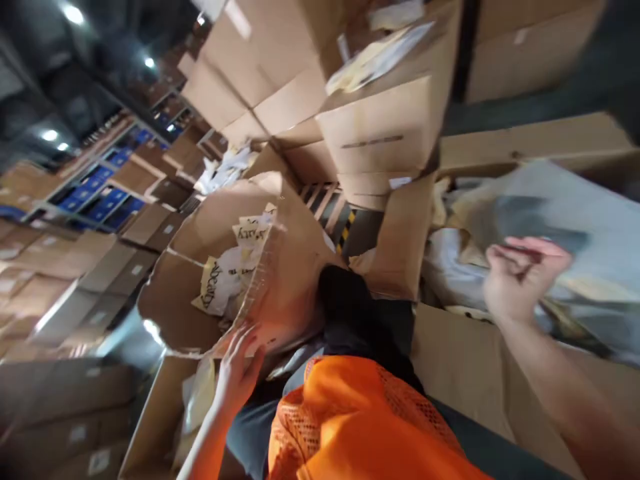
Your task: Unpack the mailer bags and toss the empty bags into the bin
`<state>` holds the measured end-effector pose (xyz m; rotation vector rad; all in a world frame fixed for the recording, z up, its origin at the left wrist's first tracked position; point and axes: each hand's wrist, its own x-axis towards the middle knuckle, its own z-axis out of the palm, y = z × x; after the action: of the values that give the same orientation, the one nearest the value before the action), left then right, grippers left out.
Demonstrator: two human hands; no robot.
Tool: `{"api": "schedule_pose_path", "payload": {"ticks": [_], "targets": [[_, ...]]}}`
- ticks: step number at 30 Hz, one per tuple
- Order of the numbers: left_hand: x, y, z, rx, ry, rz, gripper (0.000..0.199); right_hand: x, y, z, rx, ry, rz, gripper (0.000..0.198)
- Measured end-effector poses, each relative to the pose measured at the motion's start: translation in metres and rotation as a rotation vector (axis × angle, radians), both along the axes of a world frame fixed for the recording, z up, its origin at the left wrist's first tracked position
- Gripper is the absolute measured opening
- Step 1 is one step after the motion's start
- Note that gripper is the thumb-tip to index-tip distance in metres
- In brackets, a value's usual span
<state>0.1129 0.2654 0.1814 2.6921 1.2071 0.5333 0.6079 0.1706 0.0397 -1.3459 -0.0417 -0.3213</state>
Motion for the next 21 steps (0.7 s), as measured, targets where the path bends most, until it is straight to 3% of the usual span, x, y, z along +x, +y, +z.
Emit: {"api": "schedule_pose_path", "payload": {"ticks": [2,4,8,11,14,17,19,21], "targets": [[-0.036,-0.003,-0.005,0.123,0.017,0.154,0.03,-0.034,0.046,0.015,-0.081,-0.144,0.368,0.045],[-0.063,-0.004,-0.004,0.269,0.004,0.246,0.026,-0.066,0.087,0.043,-0.203,-0.236,0.683,0.037],[-0.081,0.006,0.01,0.596,0.0,0.361,0.032,-0.128,0.161,0.115,-0.367,-0.596,1.069,0.016],[-0.079,0.016,0.012,0.426,0.056,0.456,0.027,-0.179,0.211,0.168,-0.394,-0.785,1.222,0.01],[-0.076,0.013,-0.001,0.315,0.006,0.447,0.029,-0.239,0.268,0.206,-0.371,-0.867,1.45,0.026],[-0.073,0.005,-0.017,0.381,-0.056,0.485,0.033,-0.311,0.337,0.208,-0.483,-0.856,1.781,0.044],[-0.069,0.005,-0.023,0.439,-0.125,0.501,0.033,-0.363,0.383,0.184,-0.607,-0.697,1.976,0.046],[-0.064,0.008,-0.027,0.482,-0.213,0.531,0.036,-0.416,0.417,0.143,-0.711,-0.531,2.102,0.047]]}}
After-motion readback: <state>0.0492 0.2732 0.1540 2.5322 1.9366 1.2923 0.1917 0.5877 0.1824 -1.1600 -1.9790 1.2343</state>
